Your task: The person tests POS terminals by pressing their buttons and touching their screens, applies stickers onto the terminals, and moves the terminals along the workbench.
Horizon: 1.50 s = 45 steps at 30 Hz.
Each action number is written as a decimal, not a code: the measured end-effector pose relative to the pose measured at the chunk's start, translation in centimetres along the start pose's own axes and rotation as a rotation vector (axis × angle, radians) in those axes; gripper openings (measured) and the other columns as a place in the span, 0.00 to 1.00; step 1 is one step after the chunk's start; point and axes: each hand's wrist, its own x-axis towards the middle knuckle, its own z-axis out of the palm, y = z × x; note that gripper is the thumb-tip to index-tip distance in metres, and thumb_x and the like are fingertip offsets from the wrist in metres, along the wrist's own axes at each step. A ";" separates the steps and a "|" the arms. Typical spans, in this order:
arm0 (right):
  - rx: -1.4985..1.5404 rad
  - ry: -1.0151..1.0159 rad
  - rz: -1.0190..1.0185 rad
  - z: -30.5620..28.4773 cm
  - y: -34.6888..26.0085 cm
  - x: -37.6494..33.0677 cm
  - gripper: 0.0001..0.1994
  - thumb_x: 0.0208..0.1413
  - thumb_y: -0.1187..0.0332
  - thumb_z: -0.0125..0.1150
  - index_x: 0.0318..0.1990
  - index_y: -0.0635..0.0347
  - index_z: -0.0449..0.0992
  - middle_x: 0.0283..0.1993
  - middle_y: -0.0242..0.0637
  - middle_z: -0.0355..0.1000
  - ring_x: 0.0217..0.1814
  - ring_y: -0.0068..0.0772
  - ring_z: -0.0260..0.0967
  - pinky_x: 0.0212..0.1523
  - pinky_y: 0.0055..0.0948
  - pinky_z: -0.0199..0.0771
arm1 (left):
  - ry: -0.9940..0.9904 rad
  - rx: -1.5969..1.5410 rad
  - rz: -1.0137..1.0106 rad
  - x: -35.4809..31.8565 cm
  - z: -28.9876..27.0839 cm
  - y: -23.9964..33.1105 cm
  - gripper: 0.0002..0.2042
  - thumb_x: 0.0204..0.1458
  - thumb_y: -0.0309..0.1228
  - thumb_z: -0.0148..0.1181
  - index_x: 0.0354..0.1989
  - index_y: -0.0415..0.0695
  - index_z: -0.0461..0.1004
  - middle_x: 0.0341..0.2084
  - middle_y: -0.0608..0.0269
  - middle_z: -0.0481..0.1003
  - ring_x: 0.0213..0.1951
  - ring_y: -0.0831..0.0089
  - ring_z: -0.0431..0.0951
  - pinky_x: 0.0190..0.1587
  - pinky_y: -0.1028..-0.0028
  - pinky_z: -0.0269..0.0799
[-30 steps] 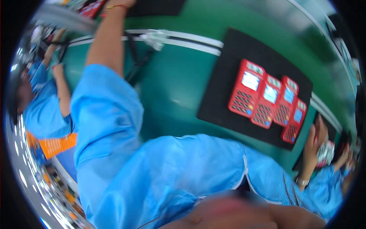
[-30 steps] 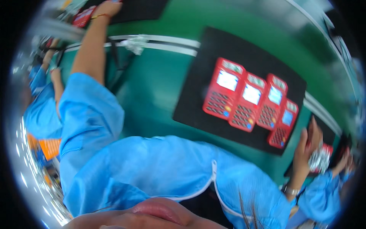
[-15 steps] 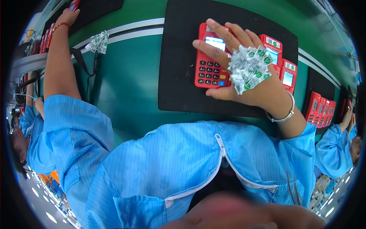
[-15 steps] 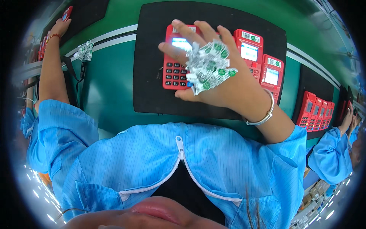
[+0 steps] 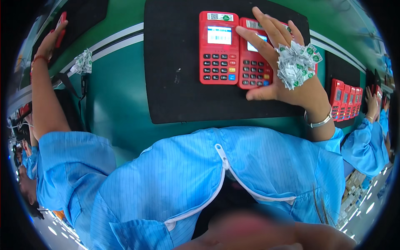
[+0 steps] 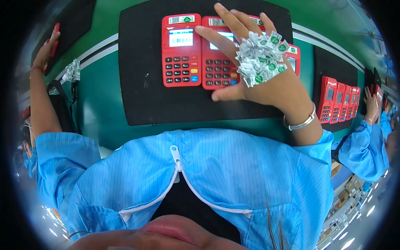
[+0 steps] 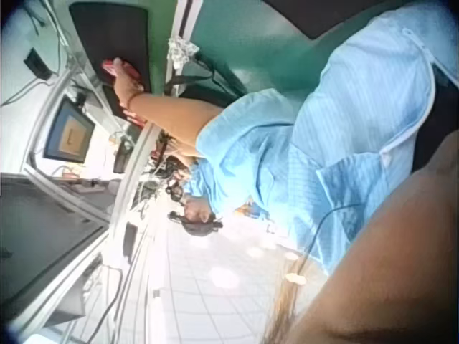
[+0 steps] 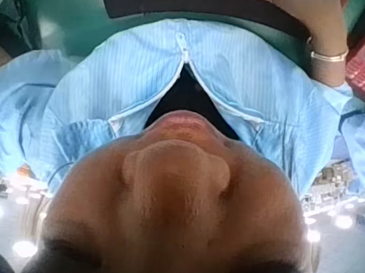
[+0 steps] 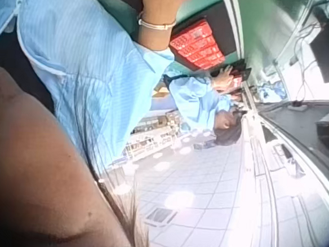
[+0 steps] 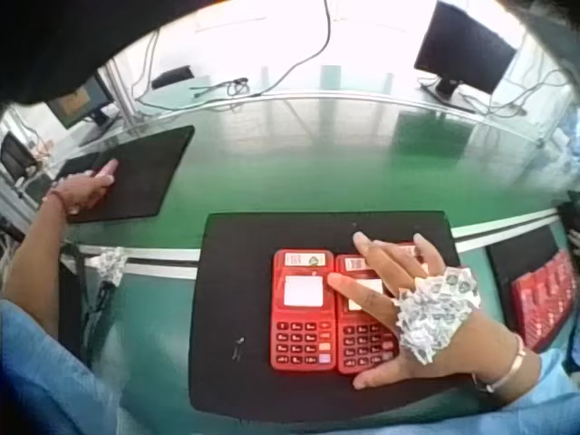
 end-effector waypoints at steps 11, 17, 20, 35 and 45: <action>0.054 -0.044 -0.027 -1.0 1.1 0.0 0.53 0.43 0.27 0.64 0.71 0.52 0.63 0.76 0.59 0.50 0.69 0.59 0.59 0.65 0.54 0.56 | 0.129 0.246 0.900 -32.8 13.3 18.4 0.33 0.51 0.53 0.69 0.58 0.41 0.69 0.41 0.53 0.76 0.40 0.59 0.80 0.42 0.66 0.75; -0.098 0.014 0.125 -1.6 2.6 -3.9 0.55 0.39 0.28 0.69 0.72 0.52 0.62 0.77 0.61 0.45 0.77 0.67 0.47 0.73 0.59 0.48 | -0.232 -0.095 0.749 -33.9 12.2 19.2 0.34 0.52 0.52 0.68 0.62 0.42 0.70 0.41 0.51 0.78 0.38 0.59 0.82 0.40 0.68 0.76; 0.105 0.294 0.298 1.2 5.3 -7.4 0.41 0.60 0.34 0.52 0.74 0.46 0.59 0.78 0.52 0.50 0.80 0.54 0.48 0.77 0.48 0.46 | -0.073 -0.107 0.783 -29.8 11.8 17.6 0.20 0.61 0.41 0.61 0.56 0.42 0.76 0.44 0.56 0.79 0.42 0.60 0.80 0.45 0.69 0.74; 0.634 0.332 0.375 4.8 1.7 -11.1 0.45 0.60 0.35 0.53 0.75 0.60 0.54 0.79 0.54 0.46 0.81 0.53 0.44 0.76 0.45 0.44 | 0.092 -0.079 1.000 -28.6 15.6 15.5 0.16 0.65 0.35 0.55 0.58 0.44 0.76 0.53 0.58 0.78 0.54 0.63 0.78 0.57 0.68 0.71; 0.259 0.234 0.163 4.2 -1.8 -12.1 0.61 0.34 0.23 0.66 0.74 0.51 0.58 0.77 0.64 0.42 0.77 0.69 0.48 0.69 0.58 0.61 | -0.111 -0.337 0.563 -37.9 12.6 11.7 0.25 0.57 0.40 0.67 0.62 0.45 0.72 0.33 0.65 0.74 0.33 0.78 0.71 0.37 0.78 0.69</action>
